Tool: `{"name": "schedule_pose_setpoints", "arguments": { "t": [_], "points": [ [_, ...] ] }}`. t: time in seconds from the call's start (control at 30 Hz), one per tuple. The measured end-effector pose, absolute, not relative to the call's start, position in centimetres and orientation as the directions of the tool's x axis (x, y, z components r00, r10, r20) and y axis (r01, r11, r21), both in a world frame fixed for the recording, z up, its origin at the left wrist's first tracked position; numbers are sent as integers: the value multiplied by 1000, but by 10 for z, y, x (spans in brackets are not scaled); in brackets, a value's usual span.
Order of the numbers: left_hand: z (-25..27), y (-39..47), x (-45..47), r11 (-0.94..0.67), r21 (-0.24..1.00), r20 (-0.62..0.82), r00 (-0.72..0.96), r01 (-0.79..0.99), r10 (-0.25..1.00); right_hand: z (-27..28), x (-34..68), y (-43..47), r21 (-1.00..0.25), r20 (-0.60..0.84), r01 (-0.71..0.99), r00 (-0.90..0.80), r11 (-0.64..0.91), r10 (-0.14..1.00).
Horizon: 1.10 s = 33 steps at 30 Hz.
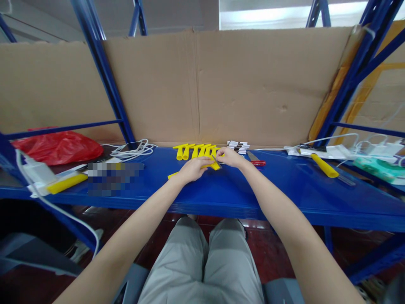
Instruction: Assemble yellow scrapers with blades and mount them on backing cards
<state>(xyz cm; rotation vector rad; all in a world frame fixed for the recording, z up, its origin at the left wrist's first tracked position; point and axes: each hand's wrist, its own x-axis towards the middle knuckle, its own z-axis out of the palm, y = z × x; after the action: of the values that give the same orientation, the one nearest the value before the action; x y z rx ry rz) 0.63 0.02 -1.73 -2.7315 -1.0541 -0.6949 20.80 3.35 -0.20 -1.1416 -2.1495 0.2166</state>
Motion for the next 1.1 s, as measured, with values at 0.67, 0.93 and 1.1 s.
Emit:
{"name": "schedule_pose_setpoints", "arguments": {
  "t": [0.67, 0.93, 1.1],
  "points": [
    [-17, 0, 4, -694, 53, 443, 606, 718, 660, -1, 198, 25, -316, 493, 650, -511, 692, 705],
    [-18, 3, 4, -696, 77, 443, 601, 714, 665, -8, 207, 14, -161, 532, 607, -611, 778, 587],
    [-18, 2, 4, -697, 74, 450, 599, 714, 662, -16, 211, 13, -169, 566, 593, -596, 787, 570]
  ]
}}
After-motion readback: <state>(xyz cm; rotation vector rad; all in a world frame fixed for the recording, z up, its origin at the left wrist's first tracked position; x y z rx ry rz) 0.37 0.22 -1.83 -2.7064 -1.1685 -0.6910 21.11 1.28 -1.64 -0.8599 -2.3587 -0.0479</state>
